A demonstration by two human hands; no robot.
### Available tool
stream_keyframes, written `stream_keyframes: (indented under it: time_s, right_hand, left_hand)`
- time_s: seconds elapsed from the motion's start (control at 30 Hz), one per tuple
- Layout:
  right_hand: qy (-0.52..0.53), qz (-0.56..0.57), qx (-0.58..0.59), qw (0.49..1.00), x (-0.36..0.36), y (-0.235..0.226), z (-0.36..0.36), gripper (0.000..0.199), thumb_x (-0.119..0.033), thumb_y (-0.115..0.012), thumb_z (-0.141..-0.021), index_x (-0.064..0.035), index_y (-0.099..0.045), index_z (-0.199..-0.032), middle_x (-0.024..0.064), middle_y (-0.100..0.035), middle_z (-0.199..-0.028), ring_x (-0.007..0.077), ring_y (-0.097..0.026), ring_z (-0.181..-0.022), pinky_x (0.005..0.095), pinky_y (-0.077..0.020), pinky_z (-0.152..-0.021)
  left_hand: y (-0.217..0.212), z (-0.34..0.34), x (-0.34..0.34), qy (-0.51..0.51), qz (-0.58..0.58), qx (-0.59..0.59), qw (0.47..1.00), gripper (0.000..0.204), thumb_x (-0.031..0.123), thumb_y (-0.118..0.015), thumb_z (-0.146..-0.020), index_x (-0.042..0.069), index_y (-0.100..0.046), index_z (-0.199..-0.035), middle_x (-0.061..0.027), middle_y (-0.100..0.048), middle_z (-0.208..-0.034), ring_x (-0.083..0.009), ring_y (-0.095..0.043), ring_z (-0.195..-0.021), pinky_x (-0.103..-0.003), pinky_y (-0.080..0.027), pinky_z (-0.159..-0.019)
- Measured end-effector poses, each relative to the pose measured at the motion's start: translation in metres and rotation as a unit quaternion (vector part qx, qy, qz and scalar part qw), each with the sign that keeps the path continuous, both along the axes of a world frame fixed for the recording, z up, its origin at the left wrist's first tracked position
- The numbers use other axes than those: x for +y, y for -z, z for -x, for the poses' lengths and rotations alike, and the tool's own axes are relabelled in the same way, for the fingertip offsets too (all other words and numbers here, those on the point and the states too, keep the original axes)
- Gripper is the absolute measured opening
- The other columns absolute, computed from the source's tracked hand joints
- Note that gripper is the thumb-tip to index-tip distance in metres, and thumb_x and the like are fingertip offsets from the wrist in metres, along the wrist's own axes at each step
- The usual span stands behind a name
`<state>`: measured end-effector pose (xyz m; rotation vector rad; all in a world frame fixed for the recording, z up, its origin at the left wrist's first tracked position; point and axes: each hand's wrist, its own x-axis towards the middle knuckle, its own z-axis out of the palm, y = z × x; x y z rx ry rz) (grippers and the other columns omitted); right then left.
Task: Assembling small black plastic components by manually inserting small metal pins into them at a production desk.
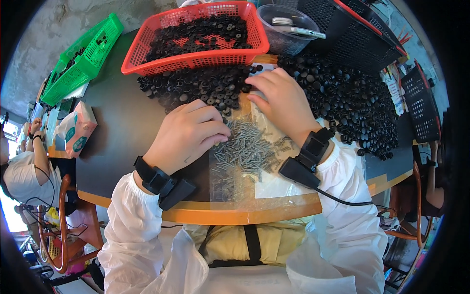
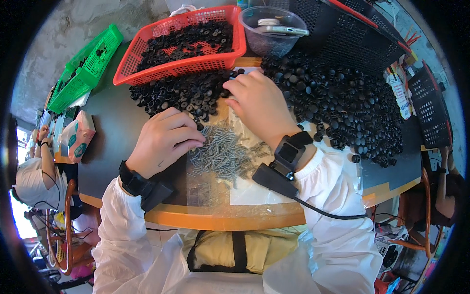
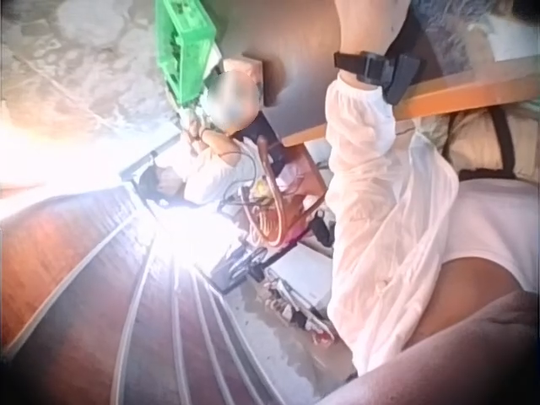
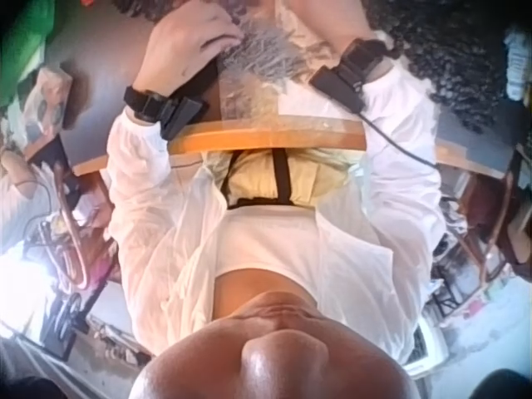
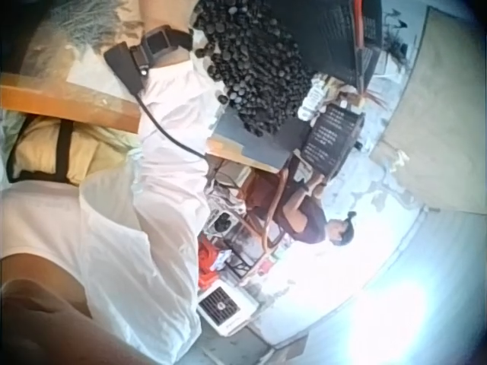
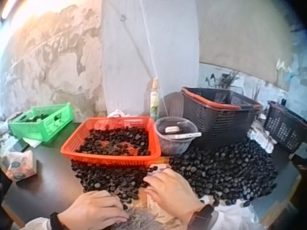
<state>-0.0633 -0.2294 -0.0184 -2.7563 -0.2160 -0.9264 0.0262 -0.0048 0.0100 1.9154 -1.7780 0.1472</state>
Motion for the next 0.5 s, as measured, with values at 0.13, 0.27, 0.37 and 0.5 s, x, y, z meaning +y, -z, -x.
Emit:
stream_keyframes:
  time_s: [0.13, 0.27, 0.37, 0.5]
  right_hand:
    - [0.003, -0.021, -0.001, 1.000, 0.000, 0.003, -0.004, 0.024, -0.015, -0.073, -0.074, -0.0077, -0.060, -0.094, 0.0055, -0.060, -0.085, 0.0263, -0.057, -0.089, 0.0372, -0.0481, -0.079]
    - [0.013, -0.028, 0.001, 1.000, -0.001, 0.001, -0.002, 0.023, -0.016, -0.073, -0.075, -0.0088, -0.060, -0.092, 0.0053, -0.060, -0.083, 0.0264, -0.058, -0.087, 0.0376, -0.0481, -0.077]
    - [0.032, -0.054, 0.022, 0.998, 0.001, -0.002, -0.002, 0.023, -0.014, -0.073, -0.075, -0.0070, -0.063, -0.094, 0.0078, -0.065, -0.088, 0.0287, -0.060, -0.088, 0.0384, -0.0485, -0.079]
    - [0.033, -0.047, 0.021, 0.998, 0.002, 0.001, -0.008, 0.017, -0.017, -0.072, -0.077, -0.0090, -0.062, -0.088, 0.0068, -0.065, -0.081, 0.0277, -0.061, -0.083, 0.0384, -0.0480, -0.075]
  left_hand:
    - [0.002, 0.001, -0.001, -0.009, 0.013, 0.025, 1.000, 0.015, 0.010, -0.077, -0.070, 0.009, -0.069, -0.083, -0.0010, -0.062, -0.083, -0.0233, -0.059, -0.079, -0.034, -0.049, -0.071]
    - [0.003, 0.002, -0.006, -0.023, 0.054, 0.054, 0.997, 0.015, 0.004, -0.075, -0.073, 0.007, -0.068, -0.085, -0.0032, -0.063, -0.084, -0.0219, -0.062, -0.079, -0.032, -0.050, -0.071]
    - [0.003, 0.010, -0.007, -0.109, 0.030, 0.173, 0.978, 0.013, -0.001, -0.072, -0.079, 0.004, -0.065, -0.090, -0.0058, -0.064, -0.085, -0.0185, -0.064, -0.078, -0.029, -0.051, -0.069]
    - [0.008, 0.008, -0.006, -0.137, 0.046, 0.237, 0.961, 0.015, -0.001, -0.066, -0.086, 0.001, -0.059, -0.099, -0.0069, -0.067, -0.089, -0.0138, -0.065, -0.077, -0.026, -0.052, -0.072]
